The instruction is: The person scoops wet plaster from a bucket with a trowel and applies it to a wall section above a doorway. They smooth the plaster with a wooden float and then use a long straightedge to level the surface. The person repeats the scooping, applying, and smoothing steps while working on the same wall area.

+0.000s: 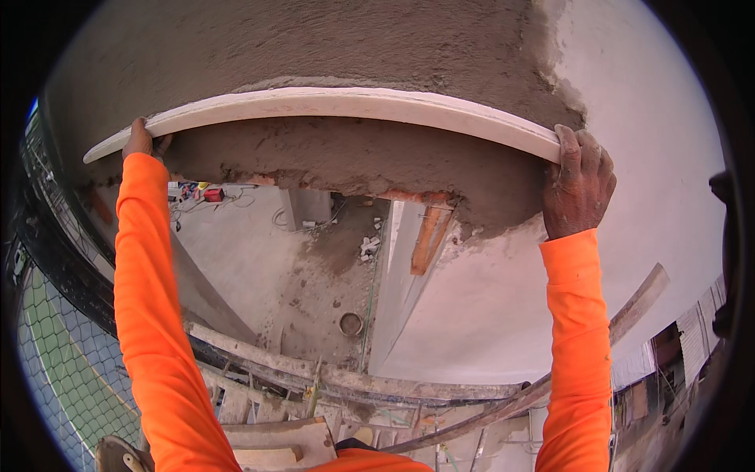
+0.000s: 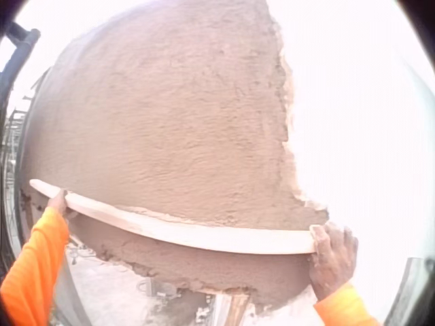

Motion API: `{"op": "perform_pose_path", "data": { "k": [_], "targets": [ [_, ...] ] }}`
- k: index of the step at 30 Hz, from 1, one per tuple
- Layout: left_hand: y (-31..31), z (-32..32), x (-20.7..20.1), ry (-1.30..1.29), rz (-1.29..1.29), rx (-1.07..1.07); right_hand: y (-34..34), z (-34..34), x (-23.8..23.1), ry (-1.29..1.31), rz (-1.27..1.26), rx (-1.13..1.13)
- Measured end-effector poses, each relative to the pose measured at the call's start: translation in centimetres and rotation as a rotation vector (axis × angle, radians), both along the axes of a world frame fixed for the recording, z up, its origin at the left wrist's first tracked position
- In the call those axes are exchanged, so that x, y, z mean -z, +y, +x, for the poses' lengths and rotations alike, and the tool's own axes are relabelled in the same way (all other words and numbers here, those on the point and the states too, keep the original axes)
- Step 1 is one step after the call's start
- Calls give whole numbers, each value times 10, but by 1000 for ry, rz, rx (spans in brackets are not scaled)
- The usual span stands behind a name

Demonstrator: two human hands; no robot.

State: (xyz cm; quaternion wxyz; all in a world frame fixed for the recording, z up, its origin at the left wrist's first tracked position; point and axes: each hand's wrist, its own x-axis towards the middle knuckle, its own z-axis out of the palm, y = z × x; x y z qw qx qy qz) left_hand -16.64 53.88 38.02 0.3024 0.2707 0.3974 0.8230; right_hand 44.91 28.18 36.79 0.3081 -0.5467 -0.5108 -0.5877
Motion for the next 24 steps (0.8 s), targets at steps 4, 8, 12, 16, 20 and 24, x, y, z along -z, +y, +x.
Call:
{"op": "perform_pose_path", "data": {
  "k": [4,8,12,16,20,24],
  "targets": [
    [20,-31,-25,-17,13,45,8,-11,-32,-41,25,11],
    [30,-47,-59,14,31,-1,22,-19,-74,-117,97,20],
    [25,-43,-66,-17,61,-34,22,-20,-82,-87,64,61],
    [1,-14,-15,38,5,-1,2,-5,-32,-40,-38,61],
    [-31,37,43,42,-23,36,-18,22,29,-17,-97,71],
    [-49,65,60,31,-54,20,-27,35,52,-4,-108,68]
  ]
}}
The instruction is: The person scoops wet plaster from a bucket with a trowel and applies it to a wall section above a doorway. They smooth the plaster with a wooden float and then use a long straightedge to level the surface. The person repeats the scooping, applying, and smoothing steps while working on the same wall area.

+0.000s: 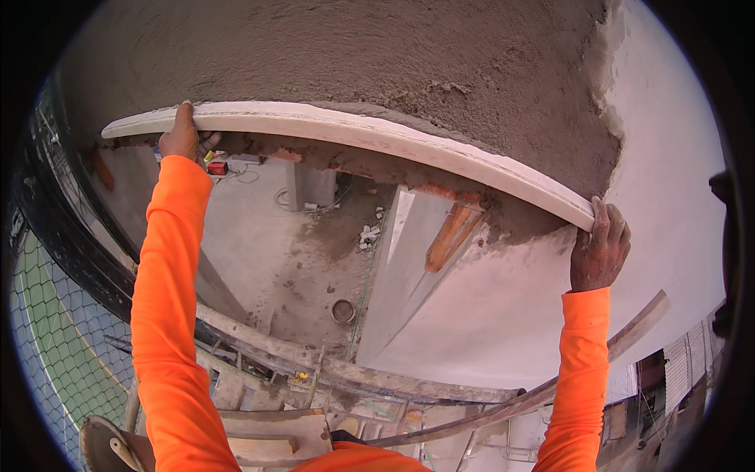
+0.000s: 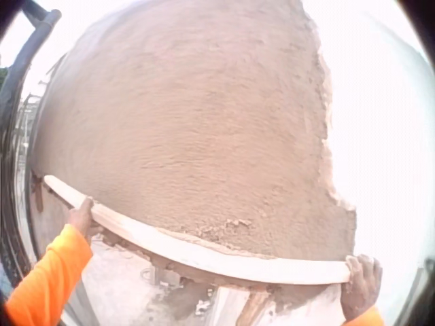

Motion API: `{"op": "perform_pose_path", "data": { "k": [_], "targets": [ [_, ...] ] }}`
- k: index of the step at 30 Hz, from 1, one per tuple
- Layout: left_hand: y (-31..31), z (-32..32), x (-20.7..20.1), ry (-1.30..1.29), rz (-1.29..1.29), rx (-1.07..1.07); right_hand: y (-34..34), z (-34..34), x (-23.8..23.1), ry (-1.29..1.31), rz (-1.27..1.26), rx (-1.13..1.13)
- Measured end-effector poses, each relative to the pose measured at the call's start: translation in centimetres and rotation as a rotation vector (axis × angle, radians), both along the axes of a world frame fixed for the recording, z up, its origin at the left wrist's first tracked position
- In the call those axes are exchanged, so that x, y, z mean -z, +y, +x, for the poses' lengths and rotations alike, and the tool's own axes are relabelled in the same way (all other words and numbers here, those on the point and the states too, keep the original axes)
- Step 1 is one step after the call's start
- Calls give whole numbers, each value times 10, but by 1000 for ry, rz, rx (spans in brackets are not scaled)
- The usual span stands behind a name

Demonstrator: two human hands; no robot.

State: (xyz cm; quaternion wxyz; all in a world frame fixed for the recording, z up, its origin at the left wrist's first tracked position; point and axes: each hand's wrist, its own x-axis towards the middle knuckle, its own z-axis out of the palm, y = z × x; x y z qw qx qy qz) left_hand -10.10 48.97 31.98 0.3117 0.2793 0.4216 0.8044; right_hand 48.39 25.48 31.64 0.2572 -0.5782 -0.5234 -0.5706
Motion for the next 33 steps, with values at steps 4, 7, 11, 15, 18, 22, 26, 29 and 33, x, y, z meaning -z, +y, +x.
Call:
{"op": "perform_pose_path", "data": {
  "k": [4,7,11,15,18,22,26,29,33],
  "targets": [
    [17,-14,-25,-48,27,-33,7,-10,-21,19,5,12],
    [32,-43,-50,-31,48,-38,20,-24,-48,-8,51,-14],
    [41,-62,-79,1,95,-60,27,-35,-66,-26,95,-51],
    [14,-48,-51,-32,55,-84,6,-27,-37,-12,19,-79],
    [-7,-18,-3,-26,66,-41,-9,-12,7,-1,-16,-66],
    [-14,20,30,-51,33,1,-14,13,47,28,-80,-10],
    [-14,32,34,-54,47,-20,-10,20,59,39,-77,-8],
    [-9,26,29,-84,67,-25,-5,14,54,20,-37,-18],
    [2,8,16,-74,25,-85,5,0,40,3,13,-60]
  ]
}}
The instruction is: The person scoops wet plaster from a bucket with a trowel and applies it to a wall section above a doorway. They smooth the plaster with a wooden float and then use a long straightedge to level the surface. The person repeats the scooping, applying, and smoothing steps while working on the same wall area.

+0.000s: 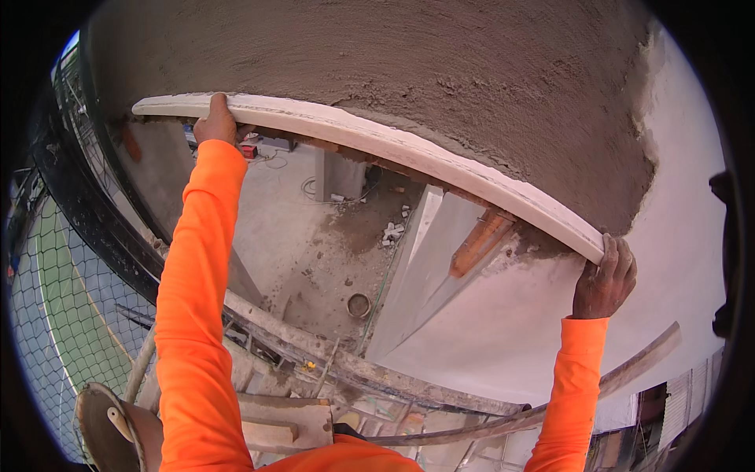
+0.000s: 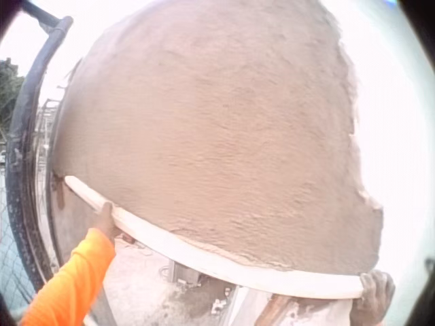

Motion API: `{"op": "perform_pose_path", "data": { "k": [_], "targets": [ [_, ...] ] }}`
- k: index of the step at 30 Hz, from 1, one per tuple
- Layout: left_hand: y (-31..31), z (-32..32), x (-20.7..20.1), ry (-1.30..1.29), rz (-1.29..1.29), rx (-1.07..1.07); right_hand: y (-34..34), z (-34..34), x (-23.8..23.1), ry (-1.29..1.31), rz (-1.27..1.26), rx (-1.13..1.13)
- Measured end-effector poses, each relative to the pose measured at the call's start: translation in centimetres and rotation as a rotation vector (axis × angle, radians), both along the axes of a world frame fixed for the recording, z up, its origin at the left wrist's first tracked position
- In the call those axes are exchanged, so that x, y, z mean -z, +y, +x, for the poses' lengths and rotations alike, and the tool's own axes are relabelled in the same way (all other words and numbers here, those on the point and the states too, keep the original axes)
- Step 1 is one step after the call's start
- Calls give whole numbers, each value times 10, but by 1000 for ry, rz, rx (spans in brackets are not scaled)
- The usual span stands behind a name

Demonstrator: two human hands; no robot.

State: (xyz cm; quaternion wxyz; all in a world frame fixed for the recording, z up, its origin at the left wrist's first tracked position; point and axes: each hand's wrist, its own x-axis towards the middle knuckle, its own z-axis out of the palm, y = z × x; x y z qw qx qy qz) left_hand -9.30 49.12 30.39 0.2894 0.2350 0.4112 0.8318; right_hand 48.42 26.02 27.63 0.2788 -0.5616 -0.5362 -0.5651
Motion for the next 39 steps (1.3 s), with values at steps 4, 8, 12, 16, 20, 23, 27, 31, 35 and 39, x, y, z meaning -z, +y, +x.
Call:
{"op": "perform_pose_path", "data": {
  "k": [4,8,12,16,20,23,27,31,35,39],
  "targets": [
    [8,-17,-17,8,1,-42,6,-13,-17,10,5,26],
    [17,-32,-39,0,-39,-93,13,-29,-38,12,17,50],
    [31,-62,-62,7,-33,-85,21,-43,-70,-5,30,31],
    [59,-98,-86,28,-25,-68,27,-54,-104,-31,50,-9],
    [73,-117,-119,49,20,-33,34,-54,-148,-118,104,-4],
    [66,-109,-154,126,80,-45,38,-48,-185,-148,141,43],
    [34,-83,-186,188,276,-46,28,-33,-204,-167,146,-3],
    [-12,-56,-161,108,280,11,-12,-16,-141,-97,107,-75],
    [-54,-44,-103,41,161,-124,-58,-26,-32,-20,-38,-84],
    [-88,-62,-49,11,106,-173,-111,-60,62,151,-260,-231]
  ]
}}
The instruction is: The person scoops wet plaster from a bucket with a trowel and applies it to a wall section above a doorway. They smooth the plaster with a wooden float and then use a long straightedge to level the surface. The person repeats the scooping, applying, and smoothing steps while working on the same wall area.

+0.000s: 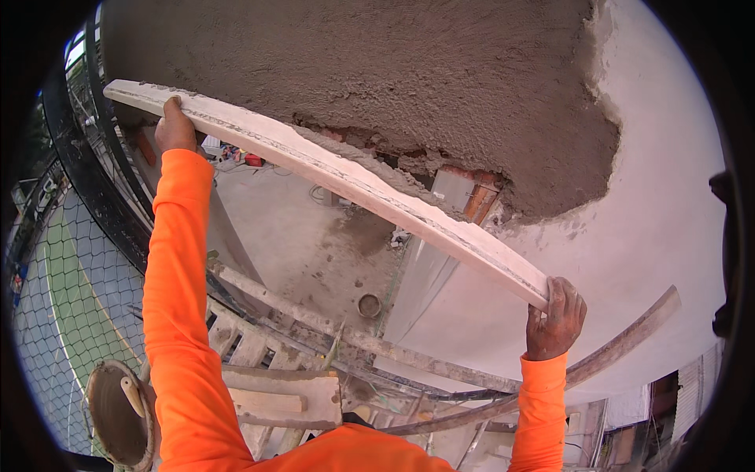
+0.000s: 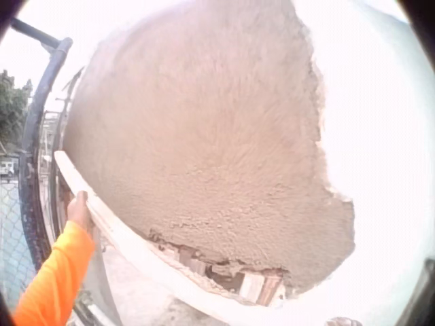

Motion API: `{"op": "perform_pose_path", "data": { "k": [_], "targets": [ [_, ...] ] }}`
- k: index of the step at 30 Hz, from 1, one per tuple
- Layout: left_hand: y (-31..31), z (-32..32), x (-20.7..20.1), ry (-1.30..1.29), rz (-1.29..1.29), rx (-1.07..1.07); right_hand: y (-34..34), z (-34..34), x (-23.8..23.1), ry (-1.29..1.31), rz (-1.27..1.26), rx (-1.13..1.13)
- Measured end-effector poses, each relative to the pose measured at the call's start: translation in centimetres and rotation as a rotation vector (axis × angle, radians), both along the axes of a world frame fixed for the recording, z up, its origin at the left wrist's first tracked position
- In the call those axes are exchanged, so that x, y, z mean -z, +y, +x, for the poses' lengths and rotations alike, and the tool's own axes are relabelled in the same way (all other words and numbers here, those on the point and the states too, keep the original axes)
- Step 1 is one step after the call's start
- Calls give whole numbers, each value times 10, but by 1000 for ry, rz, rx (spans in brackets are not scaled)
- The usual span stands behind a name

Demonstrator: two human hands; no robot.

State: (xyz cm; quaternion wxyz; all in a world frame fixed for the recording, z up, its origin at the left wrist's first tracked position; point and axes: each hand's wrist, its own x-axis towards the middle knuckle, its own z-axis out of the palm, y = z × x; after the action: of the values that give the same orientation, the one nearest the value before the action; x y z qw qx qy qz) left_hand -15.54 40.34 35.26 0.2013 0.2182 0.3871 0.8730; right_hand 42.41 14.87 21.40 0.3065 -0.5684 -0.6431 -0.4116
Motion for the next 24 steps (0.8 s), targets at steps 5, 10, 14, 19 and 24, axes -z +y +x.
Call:
{"op": "perform_pose_path", "data": {
  "k": [5,10,14,19,24],
  "targets": [
    [-61,-37,25,-35,66,70,-66,-39,77,216,-111,-152],
    [-147,-45,28,-77,28,65,-120,-51,115,352,-153,-202],
    [-214,-38,33,-80,-5,70,-156,-54,140,389,-238,-239],
    [-281,-48,31,-35,1,46,-177,-55,166,414,-301,-282],
    [-344,-66,23,21,51,-52,-180,-75,179,497,-332,-416]
  ]
}}
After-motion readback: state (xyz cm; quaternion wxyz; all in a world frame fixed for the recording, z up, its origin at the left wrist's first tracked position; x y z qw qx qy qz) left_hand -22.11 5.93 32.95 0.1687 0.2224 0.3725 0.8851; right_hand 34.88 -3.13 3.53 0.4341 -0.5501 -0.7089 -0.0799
